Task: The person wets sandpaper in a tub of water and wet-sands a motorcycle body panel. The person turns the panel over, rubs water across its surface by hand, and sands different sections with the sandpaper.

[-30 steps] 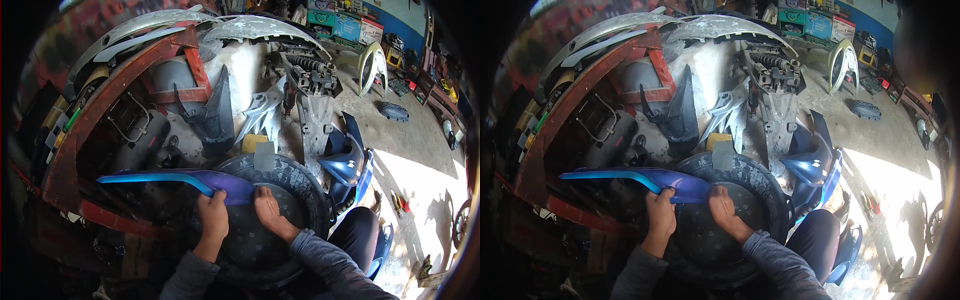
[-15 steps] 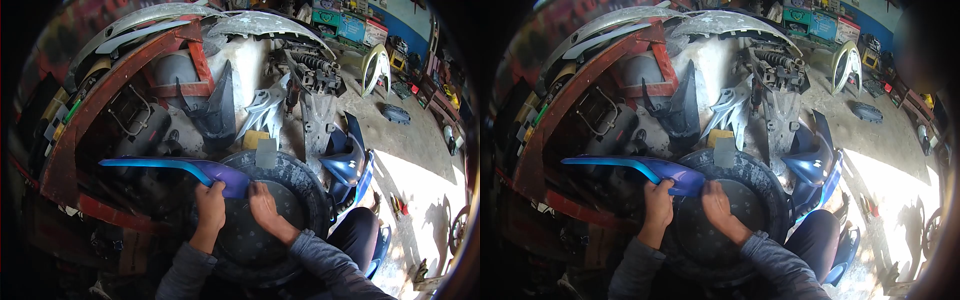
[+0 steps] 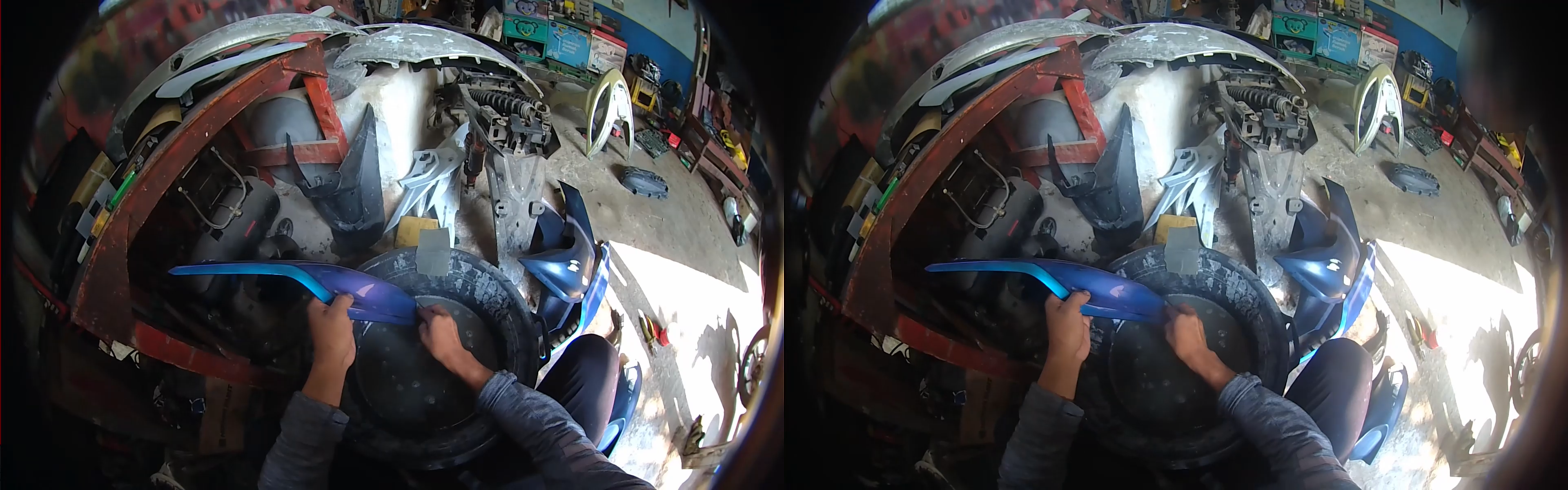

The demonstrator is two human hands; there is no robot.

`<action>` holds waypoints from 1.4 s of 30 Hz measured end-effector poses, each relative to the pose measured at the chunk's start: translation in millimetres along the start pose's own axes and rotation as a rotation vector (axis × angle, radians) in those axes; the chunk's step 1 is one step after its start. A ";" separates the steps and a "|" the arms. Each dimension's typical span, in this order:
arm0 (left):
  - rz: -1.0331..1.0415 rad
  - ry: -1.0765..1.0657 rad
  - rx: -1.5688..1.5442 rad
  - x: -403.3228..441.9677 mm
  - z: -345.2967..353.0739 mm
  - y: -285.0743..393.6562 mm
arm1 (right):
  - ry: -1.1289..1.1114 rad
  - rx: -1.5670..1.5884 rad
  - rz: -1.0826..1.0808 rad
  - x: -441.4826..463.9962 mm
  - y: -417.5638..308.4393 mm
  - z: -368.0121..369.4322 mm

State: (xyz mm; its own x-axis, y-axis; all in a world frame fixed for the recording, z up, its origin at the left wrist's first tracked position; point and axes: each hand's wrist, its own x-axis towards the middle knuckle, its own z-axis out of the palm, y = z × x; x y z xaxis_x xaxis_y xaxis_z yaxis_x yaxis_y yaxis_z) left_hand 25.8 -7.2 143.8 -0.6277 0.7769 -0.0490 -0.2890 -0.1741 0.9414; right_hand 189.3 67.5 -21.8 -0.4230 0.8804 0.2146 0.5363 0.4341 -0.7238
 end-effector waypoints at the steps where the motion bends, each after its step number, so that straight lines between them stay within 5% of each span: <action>1: -0.006 0.001 0.001 -0.2 -1.4 0.1 | 0.069 0.114 -0.023 1.1 -0.3 0.7; 5: -0.034 0.012 -0.079 0.3 -1.0 -4.4 | 0.111 0.316 0.086 -1.1 -22.6 -6.5; 10: -0.057 0.054 -0.109 -3.3 0.5 -9.6 | 0.327 0.256 -0.187 -2.6 -17.7 -2.5; 14: -0.084 0.062 -0.093 -6.6 0.1 -9.7 | 0.295 0.166 -0.212 -19.4 -11.4 2.1; 20: -0.044 0.076 -0.068 -11.1 -0.4 -14.8 | 0.202 0.222 0.167 -17.2 -44.5 7.8; 22: -0.050 0.055 -0.042 -14.4 -1.9 -13.4 | 0.317 0.152 -0.181 -16.8 -53.2 11.8; 24: -0.045 0.055 -0.064 -14.7 2.4 -10.0 | 0.329 0.144 -0.219 -18.9 -29.9 13.3; 27: -0.016 0.058 -0.059 -15.7 5.3 -11.6 | 0.223 0.040 0.094 -21.9 -2.1 23.0; 32: -0.022 0.031 -0.044 -15.5 0.4 -14.6 | 0.337 0.071 -0.135 -16.1 -49.4 3.8; 38: -0.037 0.026 -0.031 -15.9 2.4 -10.6 | 0.054 0.003 0.185 -3.8 -42.8 -0.9; 42: -0.059 0.014 -0.036 -15.3 1.3 -8.0 | 0.367 0.067 -0.192 -9.4 -64.7 -3.7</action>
State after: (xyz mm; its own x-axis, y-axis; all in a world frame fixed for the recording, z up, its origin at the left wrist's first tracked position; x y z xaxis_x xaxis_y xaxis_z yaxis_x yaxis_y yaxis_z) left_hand 38.6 -16.9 137.5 -0.6189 0.7778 -0.1093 -0.3514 -0.1498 0.9242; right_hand 161.2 31.9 25.4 -0.2157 0.7994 0.5607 0.4188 0.5945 -0.6864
